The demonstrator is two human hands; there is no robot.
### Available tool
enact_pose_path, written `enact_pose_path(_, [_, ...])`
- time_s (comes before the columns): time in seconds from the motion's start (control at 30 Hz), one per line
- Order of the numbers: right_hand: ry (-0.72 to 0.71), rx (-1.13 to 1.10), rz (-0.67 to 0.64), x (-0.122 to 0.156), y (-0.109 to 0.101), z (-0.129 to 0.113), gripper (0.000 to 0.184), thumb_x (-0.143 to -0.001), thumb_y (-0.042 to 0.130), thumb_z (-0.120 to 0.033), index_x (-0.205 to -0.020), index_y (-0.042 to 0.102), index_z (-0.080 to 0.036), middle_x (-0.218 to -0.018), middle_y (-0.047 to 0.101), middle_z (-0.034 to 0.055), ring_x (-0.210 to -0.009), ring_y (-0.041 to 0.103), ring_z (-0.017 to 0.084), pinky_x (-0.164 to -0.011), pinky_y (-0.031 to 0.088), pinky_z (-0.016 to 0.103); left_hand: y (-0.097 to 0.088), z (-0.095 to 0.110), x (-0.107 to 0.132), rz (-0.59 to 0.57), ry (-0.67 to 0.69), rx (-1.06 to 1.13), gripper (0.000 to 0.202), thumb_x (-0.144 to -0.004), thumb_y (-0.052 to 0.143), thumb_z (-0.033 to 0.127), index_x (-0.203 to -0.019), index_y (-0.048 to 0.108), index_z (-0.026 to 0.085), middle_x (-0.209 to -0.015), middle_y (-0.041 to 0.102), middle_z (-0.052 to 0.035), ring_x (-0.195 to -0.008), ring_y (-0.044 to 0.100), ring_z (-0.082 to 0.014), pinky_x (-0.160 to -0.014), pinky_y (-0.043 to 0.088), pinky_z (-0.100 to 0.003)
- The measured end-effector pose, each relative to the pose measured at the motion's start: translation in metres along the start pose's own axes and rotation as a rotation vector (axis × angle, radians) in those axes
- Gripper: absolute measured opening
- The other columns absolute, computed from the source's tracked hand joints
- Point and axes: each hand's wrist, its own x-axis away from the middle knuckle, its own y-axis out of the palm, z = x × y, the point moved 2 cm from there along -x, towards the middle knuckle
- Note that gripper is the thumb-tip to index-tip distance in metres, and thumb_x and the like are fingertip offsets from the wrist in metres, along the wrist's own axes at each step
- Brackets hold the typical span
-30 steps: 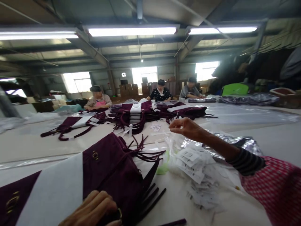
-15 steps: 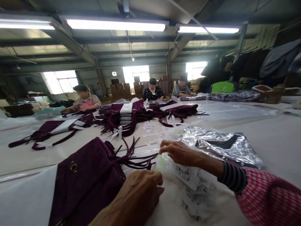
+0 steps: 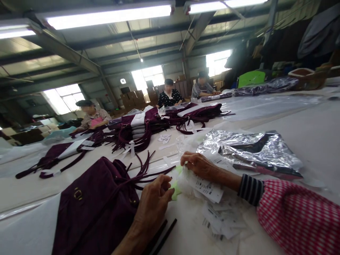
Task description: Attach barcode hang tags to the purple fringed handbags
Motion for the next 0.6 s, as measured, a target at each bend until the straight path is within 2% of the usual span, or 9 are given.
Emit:
enact_pose_path(0.1, [0.036, -0.031, 0.065, -0.002, -0.001, 0.002, 0.025, -0.082, 0.051, -0.001, -0.089, 0.069, -0.018, -0.091, 0.066, 0.0031, -0.079, 0.061, 0.015, -0.078, 0.045, 0.027, 0.001, 0.000, -0.002, -0.012, -0.012, 0.026, 0.023, -0.083, 0.058, 0.027, -0.104, 0.064, 0.019, -0.085, 0.069, -0.0009, -0.068, 0.064, -0.0174, -0.066, 0.047, -0.029])
enact_pose_path(0.23, [0.074, -0.068, 0.095, -0.003, -0.001, 0.004, 0.026, -0.077, 0.052, 0.001, -0.086, 0.069, -0.017, -0.085, 0.066, 0.0021, -0.071, 0.059, 0.014, -0.072, 0.044, 0.025, 0.001, 0.007, 0.004, 0.007, 0.056, -0.178, 0.015, -0.081, 0.058, 0.021, -0.095, 0.064, 0.020, -0.080, 0.067, 0.0008, -0.068, 0.059, -0.0164, -0.066, 0.040, -0.028])
enact_pose_path(0.3, [0.078, -0.084, 0.086, -0.004, 0.000, 0.004, 0.026, -0.076, 0.053, 0.001, -0.085, 0.069, -0.017, -0.085, 0.066, 0.0017, -0.069, 0.059, 0.013, -0.071, 0.044, 0.024, 0.004, 0.013, 0.011, -0.027, 0.072, -0.283, 0.007, -0.083, 0.058, 0.021, -0.087, 0.063, 0.021, -0.078, 0.066, 0.0010, -0.071, 0.059, -0.0172, -0.067, 0.037, -0.029])
enact_pose_path(0.37, [0.078, -0.096, 0.072, -0.004, 0.000, 0.004, 0.026, -0.076, 0.053, 0.001, -0.086, 0.070, -0.017, -0.086, 0.066, 0.0016, -0.067, 0.058, 0.012, -0.070, 0.043, 0.024, 0.010, 0.018, 0.019, -0.097, 0.048, -0.309, 0.007, -0.085, 0.060, 0.026, -0.085, 0.065, 0.021, -0.078, 0.066, 0.0010, -0.076, 0.059, -0.0184, -0.068, 0.035, -0.029])
enact_pose_path(0.5, [0.084, -0.103, 0.048, -0.004, 0.000, 0.002, 0.027, -0.077, 0.052, 0.002, -0.086, 0.070, -0.016, -0.088, 0.066, 0.0021, -0.067, 0.058, 0.012, -0.070, 0.043, 0.023, 0.027, 0.023, 0.029, -0.196, -0.047, -0.252, 0.023, -0.083, 0.065, 0.044, -0.085, 0.067, 0.022, -0.079, 0.066, -0.0004, -0.077, 0.059, -0.0206, -0.065, 0.033, -0.028])
enact_pose_path(0.6, [0.092, -0.096, 0.040, -0.004, -0.001, 0.001, 0.026, -0.077, 0.052, 0.001, -0.087, 0.070, -0.016, -0.087, 0.066, 0.0026, -0.068, 0.058, 0.012, -0.070, 0.043, 0.024, 0.035, 0.025, 0.028, -0.173, -0.074, -0.285, 0.018, -0.081, 0.066, 0.039, -0.083, 0.066, 0.021, -0.080, 0.066, -0.0014, -0.078, 0.058, -0.0207, -0.063, 0.030, -0.028])
